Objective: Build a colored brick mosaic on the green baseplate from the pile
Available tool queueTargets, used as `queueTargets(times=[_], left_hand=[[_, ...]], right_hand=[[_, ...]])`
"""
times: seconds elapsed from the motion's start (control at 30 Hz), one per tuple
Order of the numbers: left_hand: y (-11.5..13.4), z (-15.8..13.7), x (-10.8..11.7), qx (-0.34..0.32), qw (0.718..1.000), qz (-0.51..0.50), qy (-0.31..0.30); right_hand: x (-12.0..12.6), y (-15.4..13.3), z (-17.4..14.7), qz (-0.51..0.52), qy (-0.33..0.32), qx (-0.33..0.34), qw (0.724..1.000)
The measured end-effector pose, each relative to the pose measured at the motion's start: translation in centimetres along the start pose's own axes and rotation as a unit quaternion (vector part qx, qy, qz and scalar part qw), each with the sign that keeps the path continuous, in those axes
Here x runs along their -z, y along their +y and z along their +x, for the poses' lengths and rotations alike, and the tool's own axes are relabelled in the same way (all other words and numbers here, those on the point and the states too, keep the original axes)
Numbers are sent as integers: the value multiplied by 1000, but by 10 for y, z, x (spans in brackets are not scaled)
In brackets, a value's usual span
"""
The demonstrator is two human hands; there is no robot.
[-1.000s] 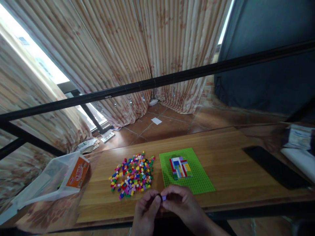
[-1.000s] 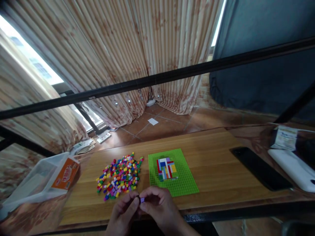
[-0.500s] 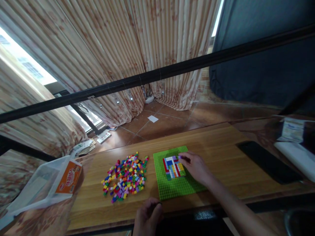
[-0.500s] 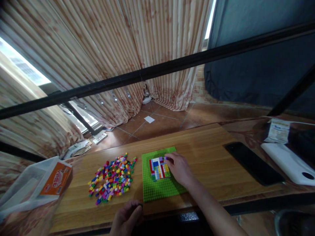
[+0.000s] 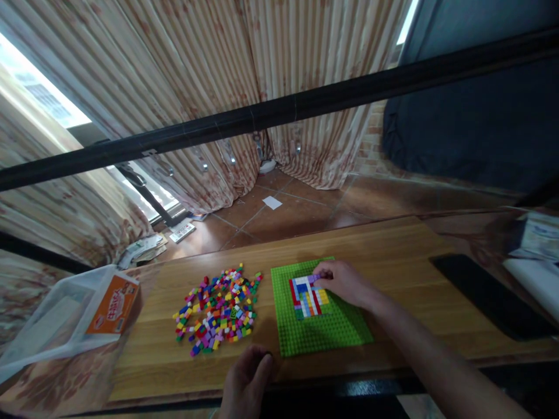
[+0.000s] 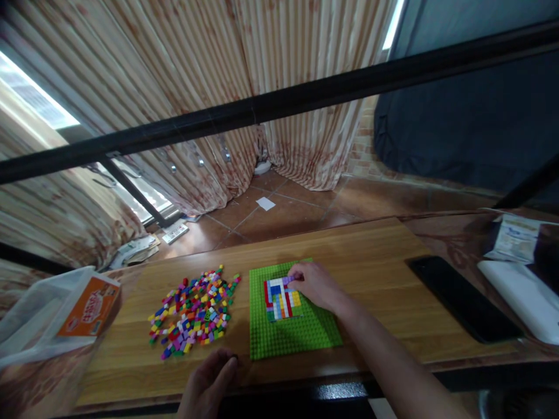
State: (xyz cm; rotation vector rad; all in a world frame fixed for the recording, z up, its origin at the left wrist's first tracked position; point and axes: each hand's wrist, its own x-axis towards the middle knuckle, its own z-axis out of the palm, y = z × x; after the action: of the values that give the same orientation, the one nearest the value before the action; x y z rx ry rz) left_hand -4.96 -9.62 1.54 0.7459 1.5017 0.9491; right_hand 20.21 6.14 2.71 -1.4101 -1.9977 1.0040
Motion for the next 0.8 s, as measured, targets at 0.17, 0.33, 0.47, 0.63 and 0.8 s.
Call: queueTargets(times=[0.17, 0.33, 0.47, 0.63, 0.8], left_hand=[[-2, 6, -8, -41, 998, 40, -4], [-10, 10, -8, -52, 997, 65, -1], [-10, 11, -8, -55, 994, 90, 3], [-11, 11, -9, -73, 993, 90, -3], [-15, 10, -9, -78, 996, 27, -13]], right_hand=[[8, 6, 17, 66, -86, -22, 994], [9, 11, 25, 81, -110, -43, 990], [8, 10, 26, 46, -114, -61, 990], [13, 9, 21, -2, -111, -48, 993], [7, 17, -5, 6, 30, -56, 998]])
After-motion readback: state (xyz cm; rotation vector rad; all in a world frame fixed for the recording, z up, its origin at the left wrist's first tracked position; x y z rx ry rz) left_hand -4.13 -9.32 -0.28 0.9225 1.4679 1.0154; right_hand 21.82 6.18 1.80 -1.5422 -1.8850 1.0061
